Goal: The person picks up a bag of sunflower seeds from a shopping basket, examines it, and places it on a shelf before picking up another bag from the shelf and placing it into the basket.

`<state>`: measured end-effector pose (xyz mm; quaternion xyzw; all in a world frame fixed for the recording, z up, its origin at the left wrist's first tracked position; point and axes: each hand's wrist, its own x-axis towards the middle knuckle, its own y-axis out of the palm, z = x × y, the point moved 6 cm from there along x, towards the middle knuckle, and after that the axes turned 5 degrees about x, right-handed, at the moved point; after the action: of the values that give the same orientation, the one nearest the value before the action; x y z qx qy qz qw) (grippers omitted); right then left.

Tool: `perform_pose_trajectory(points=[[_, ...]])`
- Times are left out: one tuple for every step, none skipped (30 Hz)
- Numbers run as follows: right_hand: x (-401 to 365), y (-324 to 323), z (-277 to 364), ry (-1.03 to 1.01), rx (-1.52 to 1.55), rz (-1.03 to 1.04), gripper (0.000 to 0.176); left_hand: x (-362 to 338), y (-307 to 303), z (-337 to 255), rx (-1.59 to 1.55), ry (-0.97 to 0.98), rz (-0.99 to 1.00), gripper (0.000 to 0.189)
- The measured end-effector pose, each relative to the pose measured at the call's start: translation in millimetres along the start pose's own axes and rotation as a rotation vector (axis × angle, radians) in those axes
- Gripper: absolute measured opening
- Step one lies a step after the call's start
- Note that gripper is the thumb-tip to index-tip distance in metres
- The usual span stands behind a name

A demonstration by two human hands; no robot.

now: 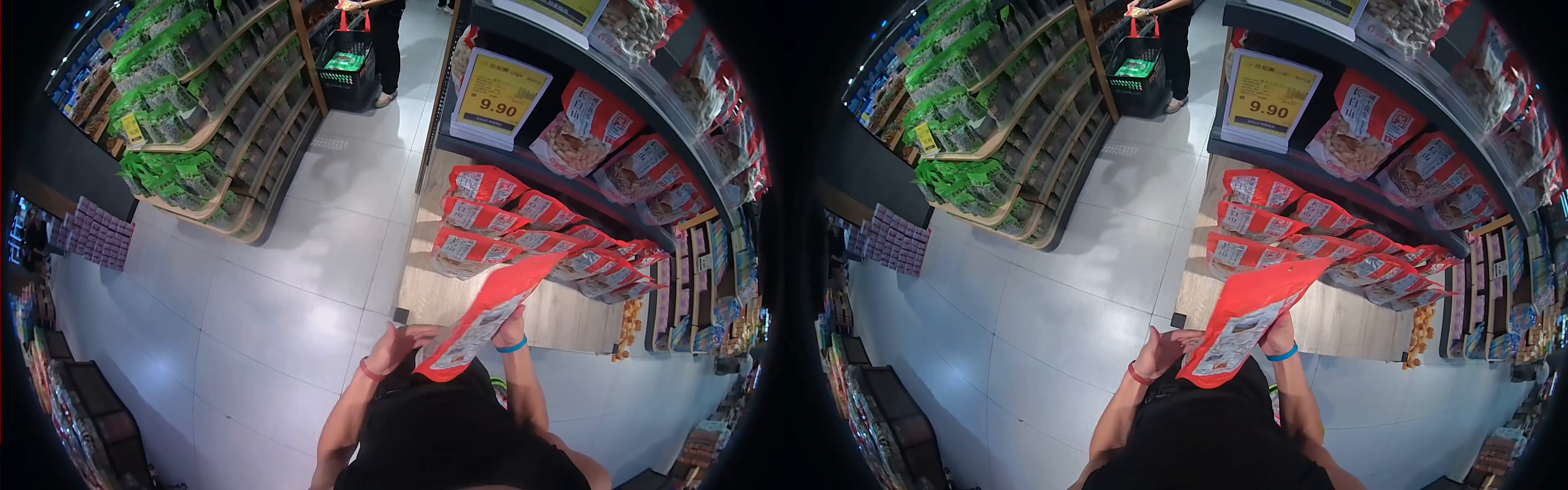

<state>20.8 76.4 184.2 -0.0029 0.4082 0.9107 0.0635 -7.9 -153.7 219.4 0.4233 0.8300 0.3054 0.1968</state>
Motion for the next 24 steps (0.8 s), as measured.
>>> perform_pose_trajectory(points=[[1,2,-1,0.032,0.087,0.053,0.079,2,0,3,-0.108,-0.044,-0.02,0.09],[2,3,-1,0.069,0.173,0.103,0.077,5,2,6,-0.033,-0.037,0.028,0.08],[11,13,0,0.067,0.174,0.105,0.077,8,1,13,-0.03,-0.037,0.029,0.08],[21,35,4,0.035,0.155,0.269,0.074,11,2,21,0.113,-0.06,0.022,0.08],[26,58,9,-0.001,0.135,0.429,0.073,12,3,30,0.257,-0.086,0.017,0.08],[30,79,11,0.081,0.09,0.388,0.067,14,10,31,0.062,-0.096,0.074,0.073],[30,81,5,0.068,0.092,0.383,0.067,17,8,40,0.068,-0.105,0.083,0.073],[32,74,-6,0.101,0.064,0.287,0.068,19,4,55,-0.137,-0.163,0.118,0.069],[33,70,-17,0.136,0.036,0.191,0.069,19,7,59,-0.344,-0.222,0.15,0.065],[34,65,-26,0.103,-0.035,0.051,0.072,21,3,66,-0.261,-0.333,0.112,0.068],[35,67,-28,0.073,-0.087,0.091,0.075,20,3,67,-0.256,-0.343,0.12,0.068],[36,77,-25,0.041,-0.138,0.13,0.077,19,9,66,-0.424,-0.35,0.146,0.068],[37,82,-25,0.037,-0.123,0.138,0.078,19,14,64,-0.593,-0.357,0.169,0.068],[38,86,-25,0.033,-0.108,0.146,0.078,21,17,65,-0.643,-0.345,0.125,0.064],[39,93,-21,-0.01,-0.148,0.121,0.075,22,29,51,-0.64,-0.355,0.13,0.064],[39,95,-17,-0.051,-0.188,0.097,0.073,24,38,36,-0.617,-0.356,0.08,0.06],[39,93,-18,-0.055,-0.188,0.093,0.073,24,40,29,-0.596,-0.355,0.029,0.057],[40,92,-20,-0.051,-0.246,0.105,0.075,22,35,31,-0.558,-0.335,0.001,0.053],[40,91,-21,-0.047,-0.304,0.117,0.076,19,33,33,-0.557,-0.335,0.003,0.053],[39,90,-21,-0.048,-0.306,0.119,0.076,17,29,35,-0.544,-0.3,-0.029,0.052],[38,90,-21,-0.044,-0.415,0.096,0.075,15,26,36,-0.53,-0.265,-0.062,0.051],[37,89,-20,-0.04,-0.523,0.072,0.075,16,27,36,-0.584,-0.231,-0.031,0.048],[38,85,-23,-0.041,-0.523,0.073,0.075,17,24,38,-0.583,-0.23,-0.03,0.048],[41,85,-26,-0.003,-0.538,0.09,0.075,17,20,40,-0.573,-0.237,-0.086,0.047]])
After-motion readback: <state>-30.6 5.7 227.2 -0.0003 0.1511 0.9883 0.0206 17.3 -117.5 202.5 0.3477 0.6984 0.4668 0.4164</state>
